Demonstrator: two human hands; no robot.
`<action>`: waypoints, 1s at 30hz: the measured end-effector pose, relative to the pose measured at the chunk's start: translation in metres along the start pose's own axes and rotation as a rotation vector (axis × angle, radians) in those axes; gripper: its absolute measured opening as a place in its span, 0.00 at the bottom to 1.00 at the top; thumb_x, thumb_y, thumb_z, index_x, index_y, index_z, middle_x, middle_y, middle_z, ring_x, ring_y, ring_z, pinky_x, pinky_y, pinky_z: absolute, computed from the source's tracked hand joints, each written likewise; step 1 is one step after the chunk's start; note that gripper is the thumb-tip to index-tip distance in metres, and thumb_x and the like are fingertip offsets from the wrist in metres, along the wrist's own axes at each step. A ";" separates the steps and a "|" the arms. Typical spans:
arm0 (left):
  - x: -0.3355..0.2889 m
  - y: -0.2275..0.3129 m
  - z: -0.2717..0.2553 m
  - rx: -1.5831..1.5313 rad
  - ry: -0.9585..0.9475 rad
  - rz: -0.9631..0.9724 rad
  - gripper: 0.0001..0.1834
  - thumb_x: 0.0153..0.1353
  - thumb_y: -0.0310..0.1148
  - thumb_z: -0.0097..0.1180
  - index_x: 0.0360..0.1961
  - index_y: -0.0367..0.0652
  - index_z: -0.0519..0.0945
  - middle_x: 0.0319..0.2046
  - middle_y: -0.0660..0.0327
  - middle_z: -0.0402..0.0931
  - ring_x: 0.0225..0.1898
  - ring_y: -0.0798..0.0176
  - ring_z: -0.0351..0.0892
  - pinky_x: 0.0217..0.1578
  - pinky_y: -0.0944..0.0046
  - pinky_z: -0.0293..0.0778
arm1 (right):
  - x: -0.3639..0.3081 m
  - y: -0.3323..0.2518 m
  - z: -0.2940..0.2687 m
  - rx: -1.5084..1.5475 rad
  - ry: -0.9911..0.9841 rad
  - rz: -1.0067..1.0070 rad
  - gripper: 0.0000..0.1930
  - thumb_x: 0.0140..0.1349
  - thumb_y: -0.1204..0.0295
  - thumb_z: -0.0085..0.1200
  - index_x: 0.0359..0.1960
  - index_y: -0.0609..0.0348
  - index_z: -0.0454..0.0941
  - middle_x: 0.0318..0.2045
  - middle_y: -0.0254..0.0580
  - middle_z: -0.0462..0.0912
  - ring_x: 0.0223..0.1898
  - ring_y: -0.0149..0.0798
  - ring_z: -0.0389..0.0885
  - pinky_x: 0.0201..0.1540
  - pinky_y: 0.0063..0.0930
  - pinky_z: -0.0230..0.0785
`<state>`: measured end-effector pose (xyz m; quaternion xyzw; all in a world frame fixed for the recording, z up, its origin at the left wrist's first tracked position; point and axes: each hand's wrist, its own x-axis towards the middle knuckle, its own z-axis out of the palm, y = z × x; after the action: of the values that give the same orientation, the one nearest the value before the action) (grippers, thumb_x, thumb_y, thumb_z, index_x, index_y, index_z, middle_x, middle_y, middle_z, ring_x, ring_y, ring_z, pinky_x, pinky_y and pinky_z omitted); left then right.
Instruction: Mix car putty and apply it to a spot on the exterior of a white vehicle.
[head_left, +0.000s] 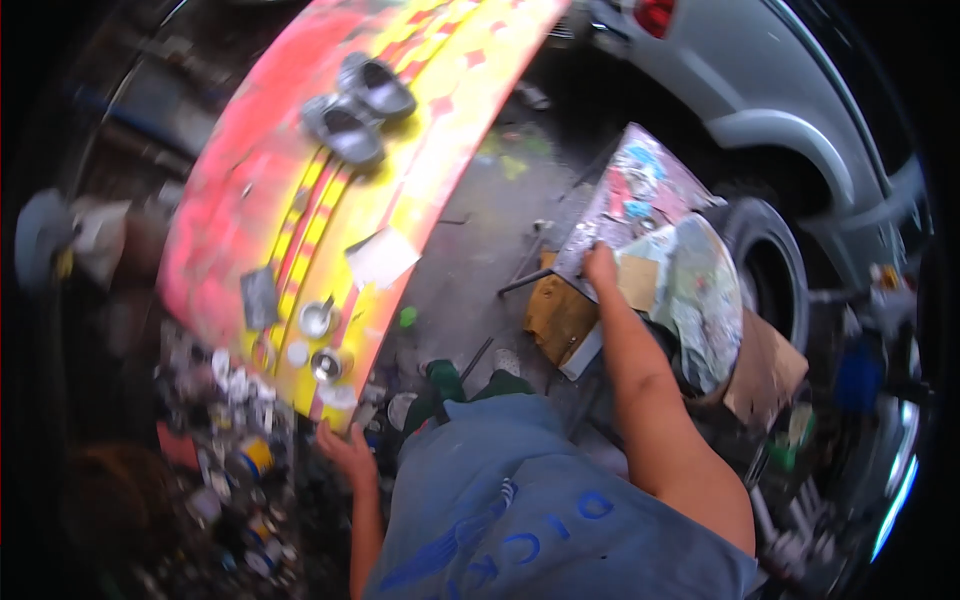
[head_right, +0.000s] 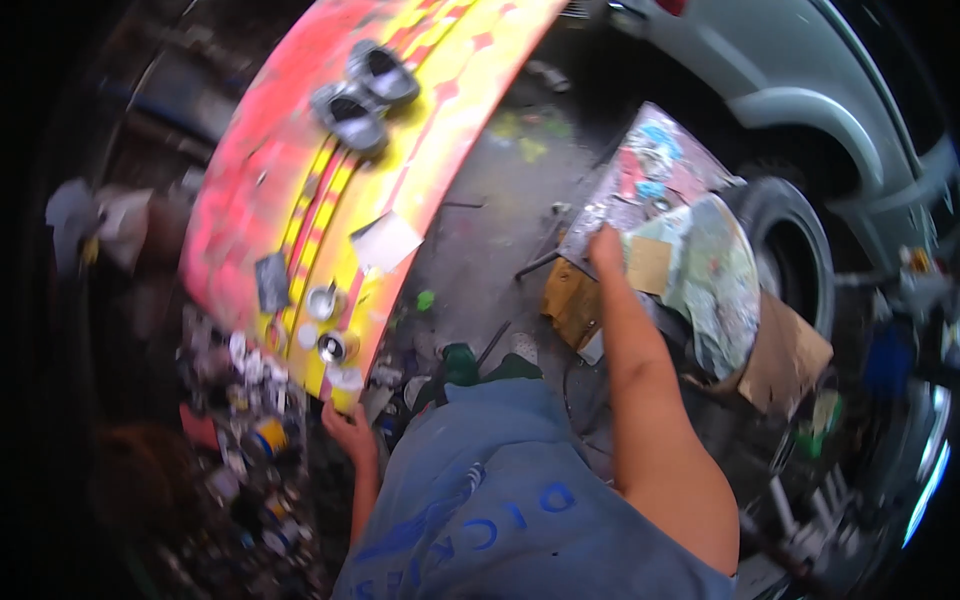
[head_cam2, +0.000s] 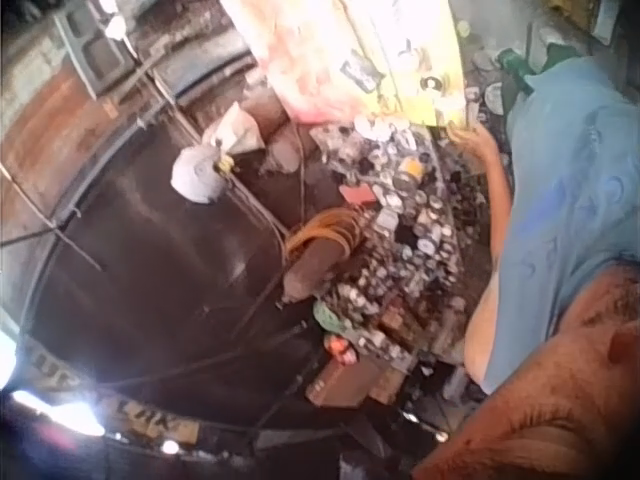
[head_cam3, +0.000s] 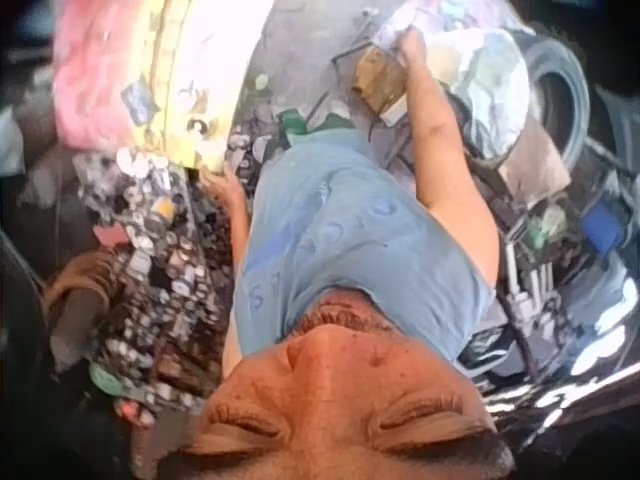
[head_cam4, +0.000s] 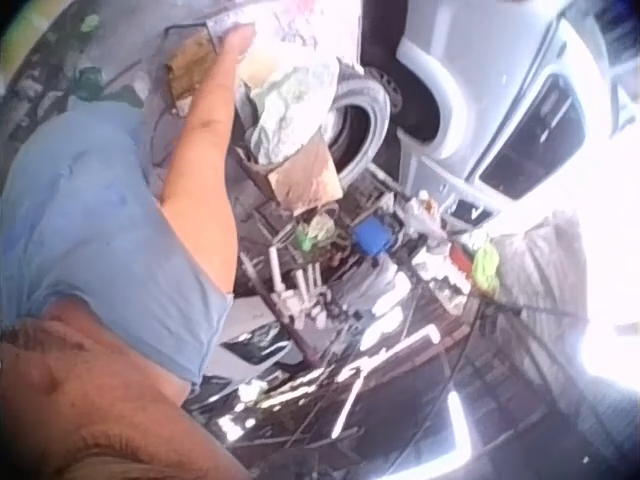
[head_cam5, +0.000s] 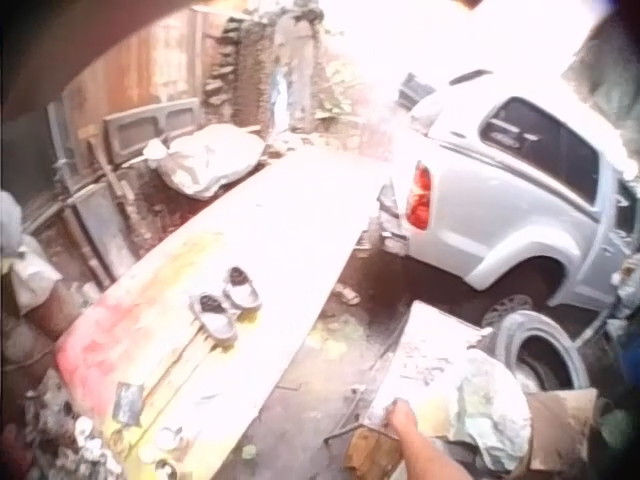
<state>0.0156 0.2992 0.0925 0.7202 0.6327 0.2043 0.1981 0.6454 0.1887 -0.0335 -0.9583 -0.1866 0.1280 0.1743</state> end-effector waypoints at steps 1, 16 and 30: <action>-0.016 -0.001 0.004 0.030 -0.037 -0.016 0.33 0.63 0.34 0.61 0.65 0.30 0.64 0.63 0.40 0.62 0.66 0.37 0.60 0.67 0.43 0.56 | 0.022 0.031 0.004 -0.039 0.032 -0.027 0.16 0.62 0.67 0.50 0.45 0.68 0.78 0.43 0.67 0.82 0.47 0.67 0.81 0.52 0.54 0.73; -0.158 0.064 0.005 0.027 0.156 -0.380 0.21 0.67 0.37 0.56 0.57 0.37 0.74 0.56 0.45 0.70 0.59 0.40 0.68 0.62 0.48 0.62 | 0.069 0.015 -0.003 -0.306 -0.327 -0.104 0.26 0.59 0.57 0.49 0.42 0.71 0.84 0.46 0.70 0.81 0.51 0.67 0.81 0.55 0.52 0.71; 0.083 0.000 0.065 -0.172 0.073 -0.993 0.26 0.59 0.46 0.64 0.52 0.39 0.78 0.52 0.45 0.81 0.52 0.44 0.82 0.54 0.48 0.75 | -0.108 -0.026 -0.099 0.274 -0.678 -0.537 0.05 0.65 0.75 0.54 0.34 0.63 0.75 0.29 0.39 0.81 0.32 0.29 0.79 0.35 0.26 0.72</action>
<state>0.0605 0.3803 0.0416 0.3061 0.8863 0.1619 0.3075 0.5717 0.1392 0.0859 -0.7481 -0.4564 0.4083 0.2556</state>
